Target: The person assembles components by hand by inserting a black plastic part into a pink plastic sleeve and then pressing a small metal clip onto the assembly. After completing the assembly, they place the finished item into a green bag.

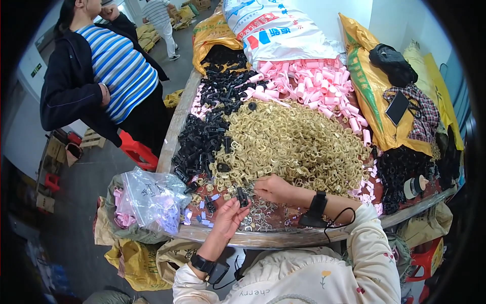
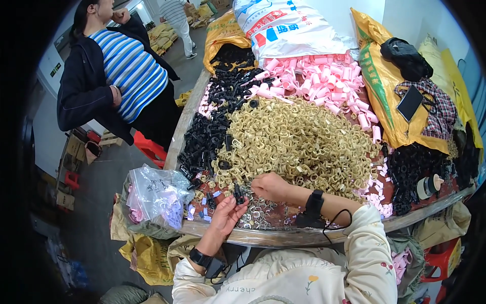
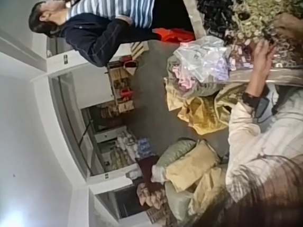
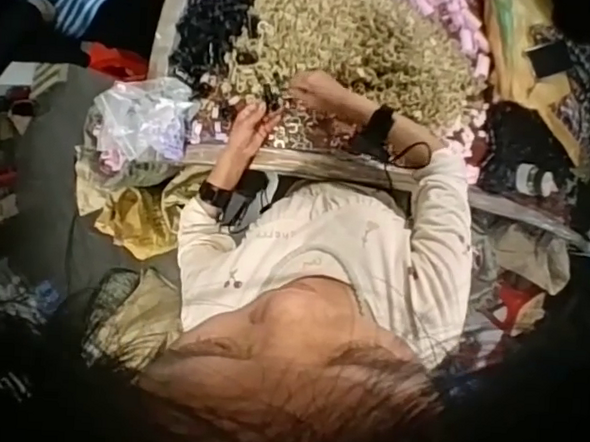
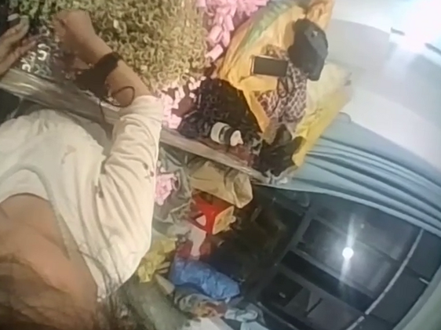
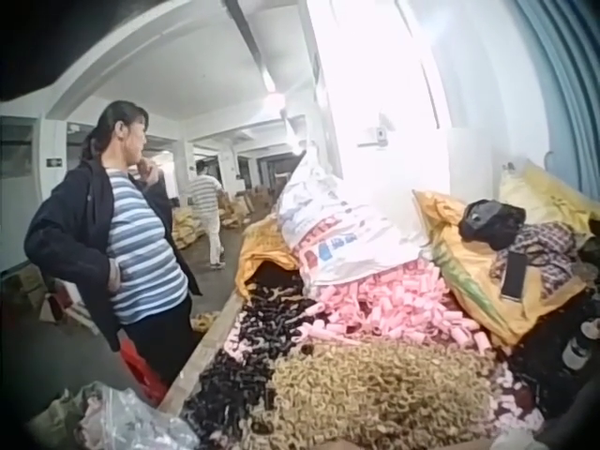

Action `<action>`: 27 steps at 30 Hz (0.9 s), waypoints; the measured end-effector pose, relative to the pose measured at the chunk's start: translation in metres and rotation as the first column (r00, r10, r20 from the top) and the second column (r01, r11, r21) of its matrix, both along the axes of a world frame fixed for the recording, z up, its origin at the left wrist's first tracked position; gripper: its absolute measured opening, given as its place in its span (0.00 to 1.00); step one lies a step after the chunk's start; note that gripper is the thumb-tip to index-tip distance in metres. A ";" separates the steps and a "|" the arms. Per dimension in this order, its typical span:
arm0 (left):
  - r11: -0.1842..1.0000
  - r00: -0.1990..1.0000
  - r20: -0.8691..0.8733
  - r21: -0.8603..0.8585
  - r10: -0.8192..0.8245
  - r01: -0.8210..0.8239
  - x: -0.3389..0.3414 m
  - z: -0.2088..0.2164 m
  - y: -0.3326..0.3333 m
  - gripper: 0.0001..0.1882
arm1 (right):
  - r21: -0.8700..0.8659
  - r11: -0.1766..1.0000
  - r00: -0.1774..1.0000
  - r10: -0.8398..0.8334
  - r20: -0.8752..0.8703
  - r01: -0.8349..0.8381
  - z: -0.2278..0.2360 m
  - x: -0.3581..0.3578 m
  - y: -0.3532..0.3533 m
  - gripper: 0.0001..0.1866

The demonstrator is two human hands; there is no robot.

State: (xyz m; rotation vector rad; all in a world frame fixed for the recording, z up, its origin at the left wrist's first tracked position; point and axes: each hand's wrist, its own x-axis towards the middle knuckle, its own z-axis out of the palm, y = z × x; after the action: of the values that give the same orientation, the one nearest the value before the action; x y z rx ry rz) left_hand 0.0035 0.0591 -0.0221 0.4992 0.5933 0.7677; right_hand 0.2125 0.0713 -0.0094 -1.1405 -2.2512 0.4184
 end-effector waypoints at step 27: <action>0.970 0.995 0.081 0.241 -0.052 0.031 0.027 0.009 0.008 0.14 | -0.748 0.500 0.798 -0.168 -0.578 -0.437 0.017 0.024 -0.004 0.04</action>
State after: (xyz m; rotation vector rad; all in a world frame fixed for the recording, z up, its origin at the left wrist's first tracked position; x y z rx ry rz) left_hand 0.0302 0.0675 -0.0135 0.6947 0.4093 0.8219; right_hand 0.2369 0.0673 0.0078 -0.9977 -1.4904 1.8813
